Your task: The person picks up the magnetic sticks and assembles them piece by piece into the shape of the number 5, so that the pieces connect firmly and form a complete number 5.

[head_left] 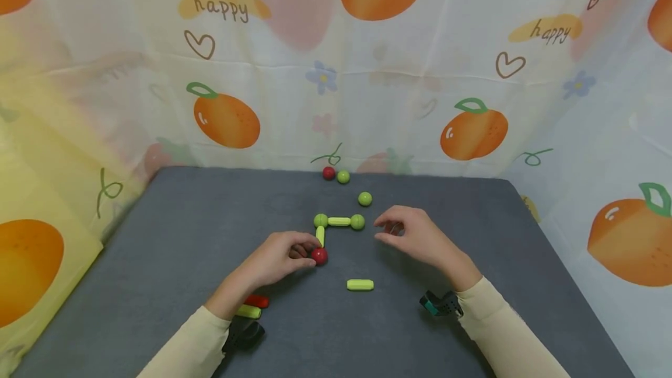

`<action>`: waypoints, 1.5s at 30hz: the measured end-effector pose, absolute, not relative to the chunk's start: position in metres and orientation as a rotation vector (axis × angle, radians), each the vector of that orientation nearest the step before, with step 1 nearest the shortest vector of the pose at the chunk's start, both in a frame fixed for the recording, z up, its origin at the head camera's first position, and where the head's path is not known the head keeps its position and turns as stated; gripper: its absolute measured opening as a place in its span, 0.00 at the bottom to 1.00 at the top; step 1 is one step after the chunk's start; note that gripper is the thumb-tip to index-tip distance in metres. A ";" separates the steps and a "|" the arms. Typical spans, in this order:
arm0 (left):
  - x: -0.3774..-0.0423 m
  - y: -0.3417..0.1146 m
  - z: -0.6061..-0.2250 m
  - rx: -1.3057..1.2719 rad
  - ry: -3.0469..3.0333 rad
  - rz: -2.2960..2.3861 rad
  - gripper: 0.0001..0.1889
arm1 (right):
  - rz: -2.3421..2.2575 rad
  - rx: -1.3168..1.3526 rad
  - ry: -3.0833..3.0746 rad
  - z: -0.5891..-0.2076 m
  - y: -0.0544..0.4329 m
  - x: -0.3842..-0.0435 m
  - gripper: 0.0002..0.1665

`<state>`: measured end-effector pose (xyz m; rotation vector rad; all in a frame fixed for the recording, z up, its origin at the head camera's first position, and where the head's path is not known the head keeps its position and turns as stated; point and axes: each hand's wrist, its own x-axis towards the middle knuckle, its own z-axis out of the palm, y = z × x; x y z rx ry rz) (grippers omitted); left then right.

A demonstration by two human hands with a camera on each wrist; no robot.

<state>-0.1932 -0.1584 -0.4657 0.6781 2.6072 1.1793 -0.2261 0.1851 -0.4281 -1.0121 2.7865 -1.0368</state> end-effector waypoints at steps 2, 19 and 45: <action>-0.193 -0.157 -0.467 0.681 2.617 1.171 0.17 | -1.013 -1.033 2.741 -0.431 0.182 -0.221 0.10; -0.193 -0.149 -0.472 0.729 2.700 1.121 0.13 | -0.637 -1.097 2.527 -0.451 0.142 -0.197 0.07; -0.195 -0.148 -0.473 0.751 2.709 1.089 0.12 | -0.771 -1.259 2.779 -0.460 0.128 -0.216 0.09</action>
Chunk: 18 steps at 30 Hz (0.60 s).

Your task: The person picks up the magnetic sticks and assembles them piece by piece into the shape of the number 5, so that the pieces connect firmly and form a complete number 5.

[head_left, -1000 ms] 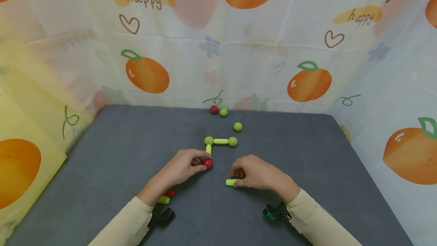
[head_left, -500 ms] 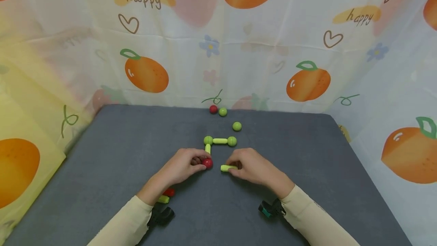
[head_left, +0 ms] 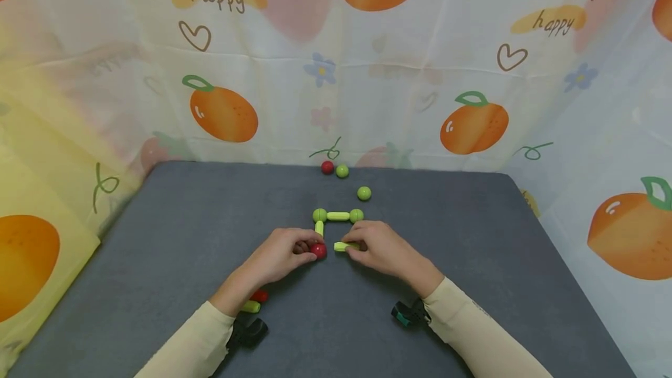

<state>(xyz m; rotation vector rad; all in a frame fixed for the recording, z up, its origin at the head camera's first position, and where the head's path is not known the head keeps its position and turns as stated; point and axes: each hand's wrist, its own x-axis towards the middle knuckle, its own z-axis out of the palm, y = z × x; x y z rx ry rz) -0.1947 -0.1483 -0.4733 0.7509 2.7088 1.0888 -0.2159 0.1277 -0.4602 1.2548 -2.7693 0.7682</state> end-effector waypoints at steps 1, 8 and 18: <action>-0.195 -0.148 -0.473 0.752 2.708 1.089 0.12 | 0.765 1.251 -2.775 -0.461 0.127 -0.216 0.09; -0.195 -0.148 -0.473 0.752 2.706 1.092 0.13 | 0.758 1.264 -2.807 -0.469 0.124 -0.217 0.11; -0.195 -0.149 -0.473 0.771 2.707 1.107 0.12 | 0.734 1.283 -2.821 -0.475 0.120 -0.216 0.12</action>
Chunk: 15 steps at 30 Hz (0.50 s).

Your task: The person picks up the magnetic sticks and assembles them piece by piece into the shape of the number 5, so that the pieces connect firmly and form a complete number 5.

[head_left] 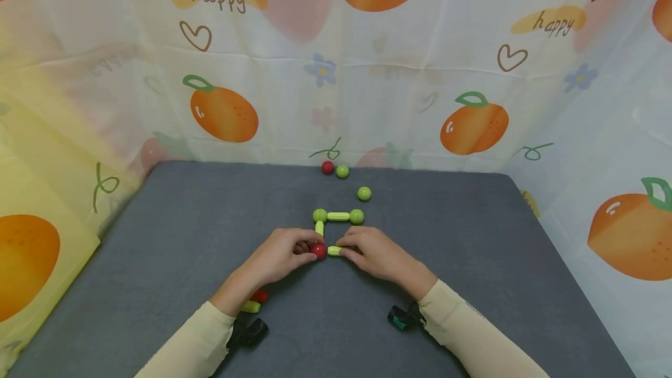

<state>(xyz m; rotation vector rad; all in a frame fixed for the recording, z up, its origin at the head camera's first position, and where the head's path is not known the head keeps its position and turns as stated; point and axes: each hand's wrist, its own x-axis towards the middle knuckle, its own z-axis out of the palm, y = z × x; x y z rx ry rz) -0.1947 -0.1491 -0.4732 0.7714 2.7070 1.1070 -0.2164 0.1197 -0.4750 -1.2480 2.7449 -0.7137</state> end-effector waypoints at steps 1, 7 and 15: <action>-0.195 -0.149 -0.473 0.775 2.707 1.106 0.12 | -0.715 -1.251 2.745 -0.475 0.119 -0.216 0.12; -0.195 -0.149 -0.473 0.785 2.714 1.100 0.12 | -0.723 -1.252 2.741 -0.476 0.118 -0.214 0.13; -0.195 -0.148 -0.474 0.772 2.709 1.108 0.12 | -0.707 -1.218 2.753 -0.477 0.118 -0.213 0.15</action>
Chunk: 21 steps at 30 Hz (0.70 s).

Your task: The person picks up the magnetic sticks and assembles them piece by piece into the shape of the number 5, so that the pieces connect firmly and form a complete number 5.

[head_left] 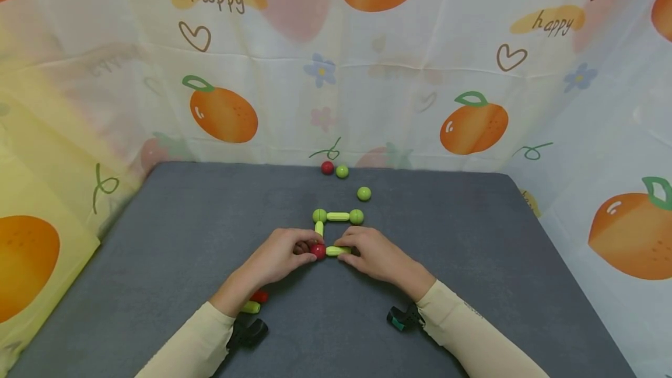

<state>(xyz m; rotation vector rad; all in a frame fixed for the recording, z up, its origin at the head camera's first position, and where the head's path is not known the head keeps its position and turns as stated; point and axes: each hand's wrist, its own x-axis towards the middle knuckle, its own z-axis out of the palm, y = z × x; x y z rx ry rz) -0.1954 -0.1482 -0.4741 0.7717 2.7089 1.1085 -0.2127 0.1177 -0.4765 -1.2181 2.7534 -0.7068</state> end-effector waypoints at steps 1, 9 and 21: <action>-0.196 -0.148 -0.474 0.770 2.708 1.111 0.12 | -0.709 -1.218 2.758 -0.477 0.118 -0.212 0.15; -0.195 -0.149 -0.475 0.766 2.700 1.130 0.13 | -0.724 -1.248 2.785 -0.479 0.117 -0.212 0.14; -0.195 -0.149 -0.475 0.755 2.713 1.123 0.13 | -0.784 -1.202 2.775 -0.473 0.123 -0.219 0.15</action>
